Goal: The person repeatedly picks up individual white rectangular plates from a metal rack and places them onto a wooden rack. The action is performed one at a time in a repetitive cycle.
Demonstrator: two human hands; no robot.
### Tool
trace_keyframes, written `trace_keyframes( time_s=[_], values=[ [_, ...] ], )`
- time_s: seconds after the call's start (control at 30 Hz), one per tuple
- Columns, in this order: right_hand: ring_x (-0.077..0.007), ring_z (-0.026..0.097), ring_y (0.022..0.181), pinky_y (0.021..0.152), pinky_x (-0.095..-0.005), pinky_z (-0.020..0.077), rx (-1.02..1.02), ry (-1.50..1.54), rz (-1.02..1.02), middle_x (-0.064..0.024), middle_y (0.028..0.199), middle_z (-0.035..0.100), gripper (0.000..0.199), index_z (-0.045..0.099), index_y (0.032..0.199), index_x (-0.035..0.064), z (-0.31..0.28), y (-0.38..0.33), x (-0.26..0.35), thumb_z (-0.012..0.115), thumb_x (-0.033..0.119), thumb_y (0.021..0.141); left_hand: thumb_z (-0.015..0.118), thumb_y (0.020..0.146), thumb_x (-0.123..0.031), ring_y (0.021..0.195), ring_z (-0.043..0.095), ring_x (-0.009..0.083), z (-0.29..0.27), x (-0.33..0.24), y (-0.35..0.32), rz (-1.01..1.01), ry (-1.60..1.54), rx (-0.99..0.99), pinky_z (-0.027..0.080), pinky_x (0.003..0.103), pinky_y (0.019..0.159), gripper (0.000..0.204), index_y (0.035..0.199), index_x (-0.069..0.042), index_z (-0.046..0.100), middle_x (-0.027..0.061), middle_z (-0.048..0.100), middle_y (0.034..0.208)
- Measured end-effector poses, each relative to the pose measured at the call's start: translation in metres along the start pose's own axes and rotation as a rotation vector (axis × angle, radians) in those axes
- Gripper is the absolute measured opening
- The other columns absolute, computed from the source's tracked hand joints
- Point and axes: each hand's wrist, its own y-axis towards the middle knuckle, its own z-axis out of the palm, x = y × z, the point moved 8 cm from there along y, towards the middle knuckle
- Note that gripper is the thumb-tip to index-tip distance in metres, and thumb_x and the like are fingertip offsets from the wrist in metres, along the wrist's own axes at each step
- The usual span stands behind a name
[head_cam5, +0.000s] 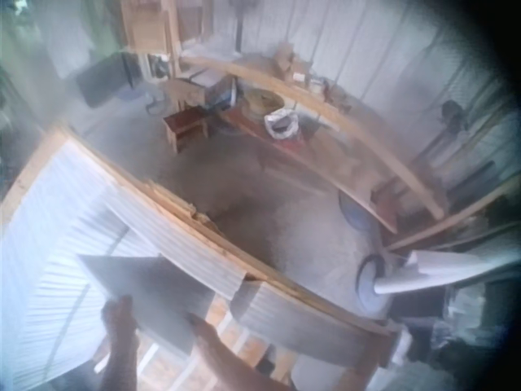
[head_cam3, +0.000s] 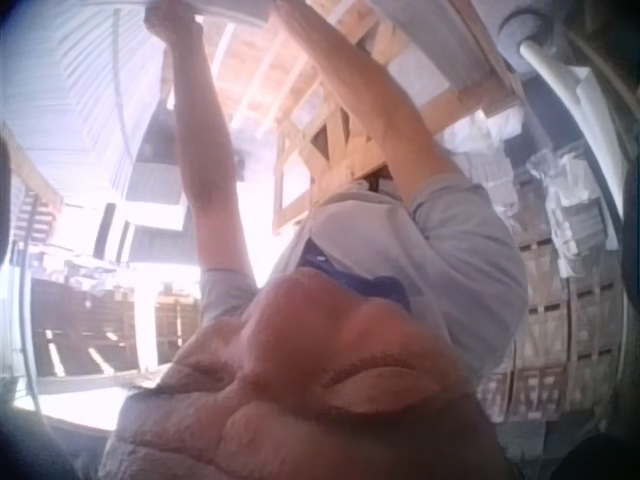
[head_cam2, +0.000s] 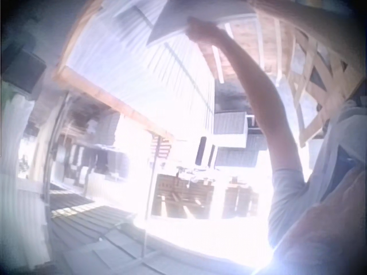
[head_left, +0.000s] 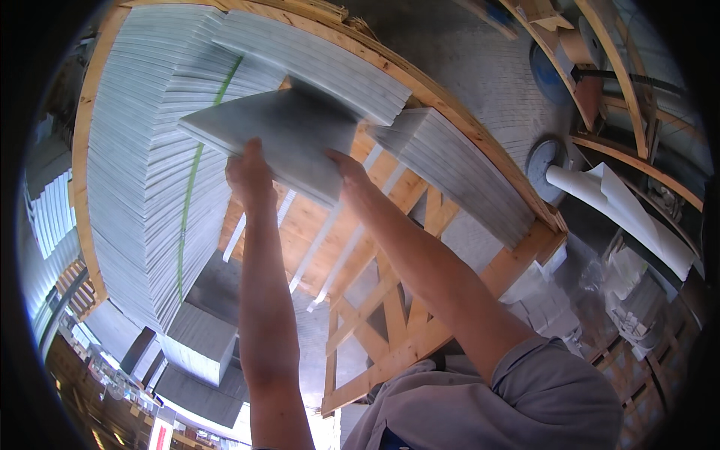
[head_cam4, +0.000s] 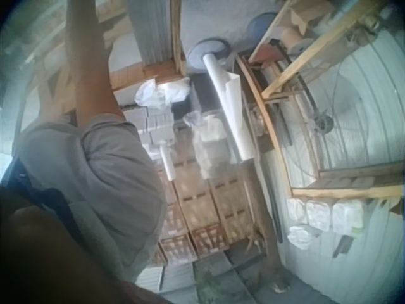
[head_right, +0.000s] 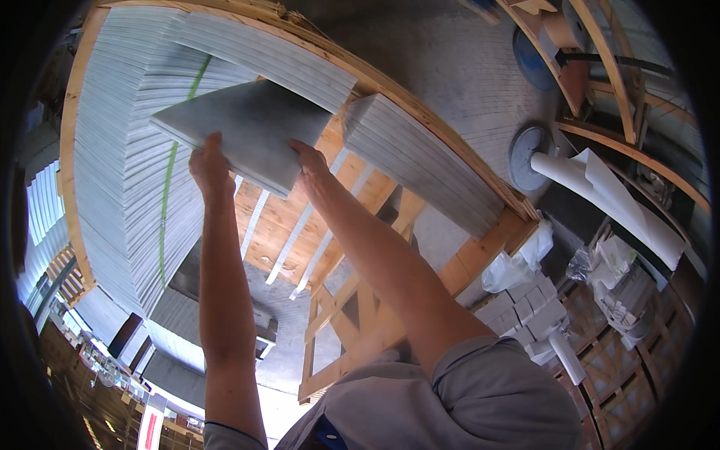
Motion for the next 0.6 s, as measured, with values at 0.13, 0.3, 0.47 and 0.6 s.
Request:
trace_keyframes(
  time_s=[0.13, 0.3, 0.47, 0.6],
  values=[
    [-0.0295, 0.059, 0.097, 0.085, -0.0429, 0.0495, -0.041, 0.022, -0.067, -0.0191, 0.109, 0.057, 0.037, 0.046, 0.116, -0.0060, -0.004, -0.002, 0.003, 0.051, 0.020, 0.089, 0.054, 0.079, -0.036, 0.084, 0.058, 0.0327, 0.002, -0.005, -0.002, 0.113, 0.075, -0.007, 0.042, 0.040, 0.077, 0.052, 0.097, 0.013, 0.059, 0.0229, 0.062, 0.094],
    [-0.0270, 0.060, 0.096, 0.081, -0.0376, 0.0519, -0.060, 0.059, -0.152, -0.0185, 0.107, 0.057, 0.046, 0.042, 0.117, -0.0078, -0.008, -0.031, 0.010, 0.044, 0.032, 0.093, 0.046, 0.084, -0.046, 0.087, 0.059, 0.0352, 0.005, -0.010, -0.003, 0.140, 0.124, -0.008, 0.042, 0.043, 0.077, 0.060, 0.098, 0.011, 0.060, 0.0250, 0.062, 0.094],
    [-0.0296, 0.061, 0.096, 0.080, -0.0376, 0.0501, -0.143, -0.471, 0.030, -0.0208, 0.109, 0.058, 0.052, 0.044, 0.116, -0.0106, -0.065, -0.108, -0.022, 0.044, 0.036, 0.092, 0.025, 0.087, -0.063, 0.097, 0.055, 0.0412, 0.017, -0.016, 0.004, 0.129, 0.261, -0.066, 0.042, 0.045, 0.084, 0.081, 0.101, 0.008, 0.060, 0.0294, 0.060, 0.098],
    [-0.0265, 0.064, 0.087, 0.068, -0.0333, 0.0518, -0.114, -0.730, 0.111, -0.0183, 0.098, 0.063, 0.043, 0.051, 0.107, -0.0077, -0.100, -0.163, -0.049, 0.046, 0.032, 0.091, 0.026, 0.083, -0.071, 0.107, 0.052, 0.0370, 0.042, -0.020, 0.013, 0.053, -0.045, 0.049, 0.042, 0.044, 0.089, 0.090, 0.111, 0.010, 0.054, 0.0275, 0.054, 0.115]
  ],
)
